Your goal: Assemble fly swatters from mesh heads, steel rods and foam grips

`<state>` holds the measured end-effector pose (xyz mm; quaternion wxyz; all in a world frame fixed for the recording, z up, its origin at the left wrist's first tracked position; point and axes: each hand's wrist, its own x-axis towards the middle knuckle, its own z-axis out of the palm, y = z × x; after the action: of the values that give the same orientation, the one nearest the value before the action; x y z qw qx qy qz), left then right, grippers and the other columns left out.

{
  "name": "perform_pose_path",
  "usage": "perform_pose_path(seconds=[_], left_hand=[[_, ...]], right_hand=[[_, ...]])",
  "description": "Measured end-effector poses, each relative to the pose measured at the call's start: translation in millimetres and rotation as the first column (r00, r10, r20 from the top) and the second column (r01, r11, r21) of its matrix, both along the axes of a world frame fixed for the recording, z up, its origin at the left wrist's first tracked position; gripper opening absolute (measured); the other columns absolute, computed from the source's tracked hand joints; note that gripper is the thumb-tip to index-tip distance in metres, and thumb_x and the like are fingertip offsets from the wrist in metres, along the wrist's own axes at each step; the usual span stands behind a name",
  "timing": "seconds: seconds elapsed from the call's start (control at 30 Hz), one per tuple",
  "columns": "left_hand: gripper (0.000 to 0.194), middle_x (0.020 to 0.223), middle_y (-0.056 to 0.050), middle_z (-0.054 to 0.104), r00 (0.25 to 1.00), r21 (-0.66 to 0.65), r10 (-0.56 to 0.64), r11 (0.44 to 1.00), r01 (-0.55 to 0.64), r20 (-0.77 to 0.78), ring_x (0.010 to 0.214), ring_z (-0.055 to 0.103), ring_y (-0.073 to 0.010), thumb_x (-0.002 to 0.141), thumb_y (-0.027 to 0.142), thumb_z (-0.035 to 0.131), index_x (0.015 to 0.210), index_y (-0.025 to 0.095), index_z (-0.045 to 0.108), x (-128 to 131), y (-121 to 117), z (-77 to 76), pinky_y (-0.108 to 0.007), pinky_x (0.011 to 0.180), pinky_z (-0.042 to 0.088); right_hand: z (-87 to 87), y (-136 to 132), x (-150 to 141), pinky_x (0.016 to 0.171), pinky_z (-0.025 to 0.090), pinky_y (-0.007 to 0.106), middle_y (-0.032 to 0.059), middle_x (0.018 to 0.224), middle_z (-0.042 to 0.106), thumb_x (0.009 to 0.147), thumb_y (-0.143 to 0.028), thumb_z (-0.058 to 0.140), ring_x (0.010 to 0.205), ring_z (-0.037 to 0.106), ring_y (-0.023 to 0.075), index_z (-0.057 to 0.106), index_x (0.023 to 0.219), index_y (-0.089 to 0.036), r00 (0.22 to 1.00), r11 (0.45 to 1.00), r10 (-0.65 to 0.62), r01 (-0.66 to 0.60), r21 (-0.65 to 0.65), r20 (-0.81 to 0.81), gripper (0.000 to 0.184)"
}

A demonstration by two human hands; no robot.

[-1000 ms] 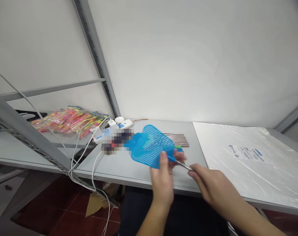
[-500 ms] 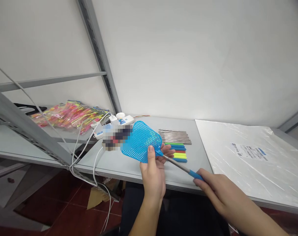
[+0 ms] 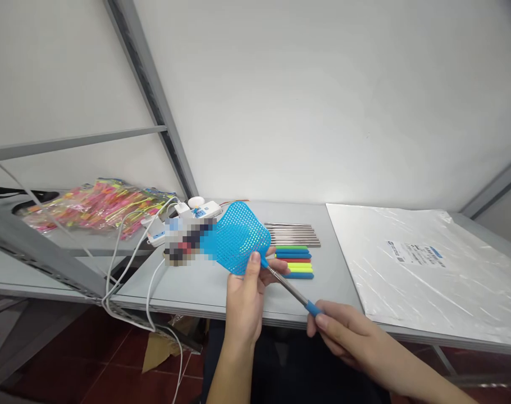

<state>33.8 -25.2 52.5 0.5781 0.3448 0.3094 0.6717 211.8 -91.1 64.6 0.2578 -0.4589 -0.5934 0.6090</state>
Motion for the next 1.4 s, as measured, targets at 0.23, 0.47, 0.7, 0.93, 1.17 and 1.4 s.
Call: perform_pose_path(seconds=[0.23,0.47,0.7,0.93,1.17,1.4], left_hand=[[0.030,0.077,-0.006,0.074,0.999,-0.028,0.031,0.999,-0.032,-0.042,0.076,0.073,-0.0206,0.091,0.043,0.060,0.094,0.014,0.066,14,0,-9.4,-0.031,0.071,0.057],[0.037,0.096,-0.011,0.075,0.984,-0.023,-0.073,0.997,0.070,-0.164,0.087,0.072,-0.0237,0.092,0.047,0.057,0.101,0.013,0.068,18,8,-9.8,-0.032,0.072,0.056],[0.042,0.119,-0.009,0.069,0.798,-0.002,-0.357,0.913,0.407,-0.485,0.101,0.067,-0.0214,0.099,0.047,0.044,0.128,0.020,0.058,14,4,-2.7,-0.036,0.092,0.049],[0.033,0.107,-0.002,0.072,0.716,0.020,-0.241,0.942,0.335,-0.655,0.100,0.065,-0.0196,0.098,0.046,0.046,0.115,0.025,0.065,20,2,-13.3,-0.033,0.093,0.047],[0.033,0.105,-0.004,0.073,0.641,0.080,-0.114,0.961,0.265,-0.759,0.098,0.066,-0.0195,0.096,0.046,0.049,0.115,0.024,0.066,5,20,-26.3,-0.031,0.092,0.048],[0.039,0.098,-0.006,0.073,0.643,0.111,0.082,0.994,0.004,-0.761,0.094,0.067,-0.0213,0.092,0.052,0.052,0.107,0.019,0.067,-26,37,-35.5,-0.033,0.091,0.049]], right_hand=[[-12.6,-5,-4,0.061,0.037,0.028,0.0016,0.073,0.061,0.100,-0.048,0.029,0.068,0.057,0.0191,0.052,0.090,-0.022,0.879,0.907,-0.209,0.009,0.422,0.429,0.036],[-16.8,-3,-4,0.055,0.030,0.029,0.0028,0.070,0.065,0.101,-0.040,0.027,0.061,0.061,0.0200,0.049,0.087,-0.023,0.739,0.852,-0.268,-0.119,0.510,0.619,0.032],[0.3,30,47,0.065,0.037,0.031,0.0034,0.074,0.065,0.099,-0.049,0.026,0.072,0.061,0.0225,0.054,0.083,-0.023,0.662,0.818,-0.505,0.163,0.551,0.554,0.042],[-22.4,68,93,0.070,0.042,0.035,0.0143,0.095,0.070,0.098,-0.031,0.023,0.088,0.066,0.0298,0.038,0.137,-0.016,0.415,0.815,-0.579,0.322,0.481,0.702,0.045],[-28.5,76,88,0.072,0.043,0.035,0.0178,0.116,0.064,0.093,-0.018,0.027,0.098,0.064,0.0300,0.037,0.140,-0.017,0.385,0.828,-0.561,0.262,0.496,0.733,0.048],[-34.2,84,86,0.072,0.040,0.035,0.0180,0.112,0.064,0.091,-0.018,0.034,0.097,0.063,0.0301,0.042,0.139,-0.012,0.342,0.845,-0.532,0.165,0.508,0.774,0.049]])
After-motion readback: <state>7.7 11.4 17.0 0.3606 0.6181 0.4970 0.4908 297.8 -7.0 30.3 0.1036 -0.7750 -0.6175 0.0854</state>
